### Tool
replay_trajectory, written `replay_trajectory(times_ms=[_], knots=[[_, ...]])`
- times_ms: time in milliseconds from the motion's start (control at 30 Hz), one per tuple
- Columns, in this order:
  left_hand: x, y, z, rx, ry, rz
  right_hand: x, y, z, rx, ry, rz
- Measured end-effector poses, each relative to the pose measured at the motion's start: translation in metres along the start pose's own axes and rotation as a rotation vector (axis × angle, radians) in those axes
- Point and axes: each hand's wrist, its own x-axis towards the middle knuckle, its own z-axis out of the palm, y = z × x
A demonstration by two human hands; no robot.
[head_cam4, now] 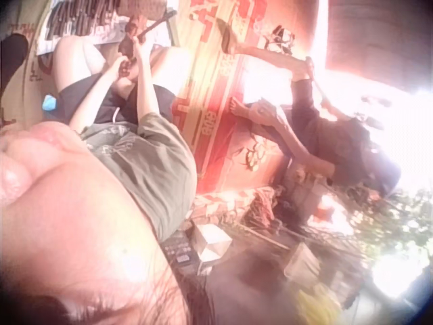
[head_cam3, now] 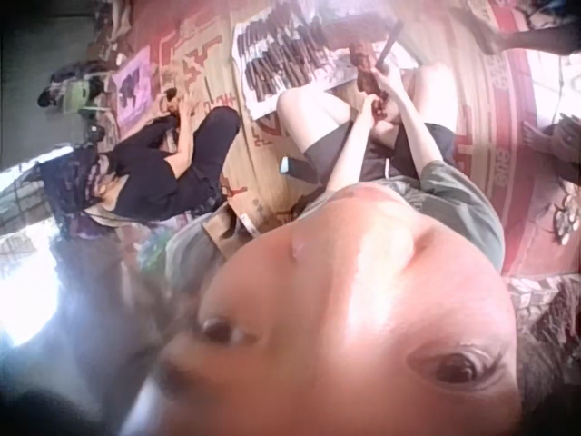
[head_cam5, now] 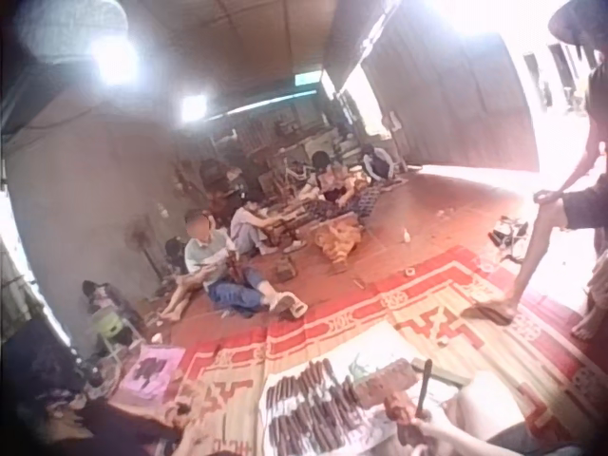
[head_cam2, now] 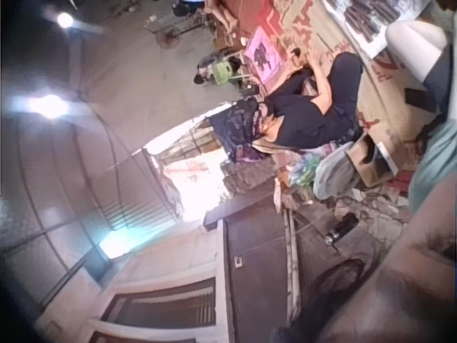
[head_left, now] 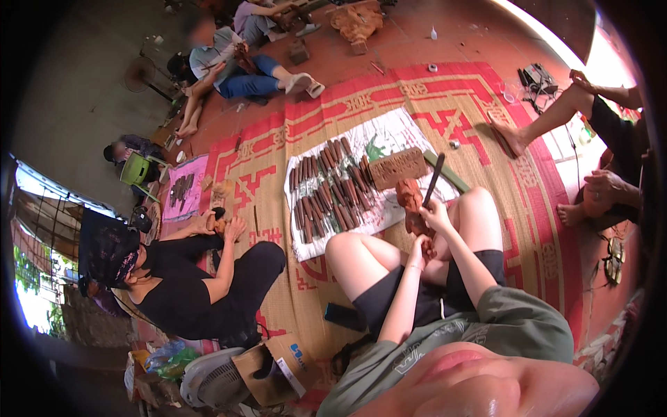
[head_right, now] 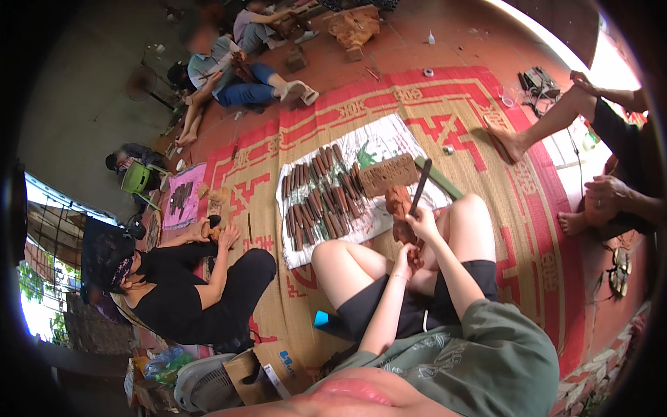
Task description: The person sits on a mat and carves a small reddish-brown wooden object using a knife. They hold the object in one hand and the knife in the other, making repeated carving motions while others work nearby.
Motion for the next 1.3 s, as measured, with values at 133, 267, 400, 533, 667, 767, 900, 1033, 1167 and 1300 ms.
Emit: replay_trajectory(times_ms=[133, 267, 400, 533, 667, 767, 900, 1033, 1167, 1300], knots=[[0.002, 0.000, 0.005, 0.017, -0.020, -0.023, -0.002, 0.011, 0.001, -0.127, 0.088, -0.152], [-0.001, 0.003, 0.007, 0.024, -0.041, 0.002, 0.007, -0.005, -0.001, -0.139, 0.054, 0.033], [0.002, 0.010, -0.005, 0.010, -0.006, -0.012, -0.005, -0.016, 0.001, -0.068, -0.024, -0.169], [0.003, -0.001, 0.005, -0.025, 0.008, -0.037, 0.006, -0.003, -0.002, -0.223, 0.065, -0.012], [-0.001, 0.003, 0.005, -0.010, 0.009, -0.038, 0.006, -0.016, -0.010, 0.018, -0.059, 0.031], [-0.002, 0.008, -0.001, -0.013, 0.000, -0.041, -0.001, -0.019, -0.007, -0.073, -0.137, -0.061], [-0.002, 0.003, 0.009, -0.005, -0.040, -0.053, 0.008, 0.007, -0.008, -0.109, 0.022, -0.065], [-0.003, 0.007, 0.005, -0.014, -0.013, -0.052, 0.010, 0.010, -0.008, 0.029, -0.045, -0.039], [-0.005, 0.009, 0.005, -0.027, 0.014, -0.047, 0.006, -0.002, -0.001, 0.030, -0.047, -0.112], [-0.007, 0.009, 0.011, -0.019, 0.010, -0.054, 0.016, 0.010, -0.003, -0.085, -0.025, -0.036]])
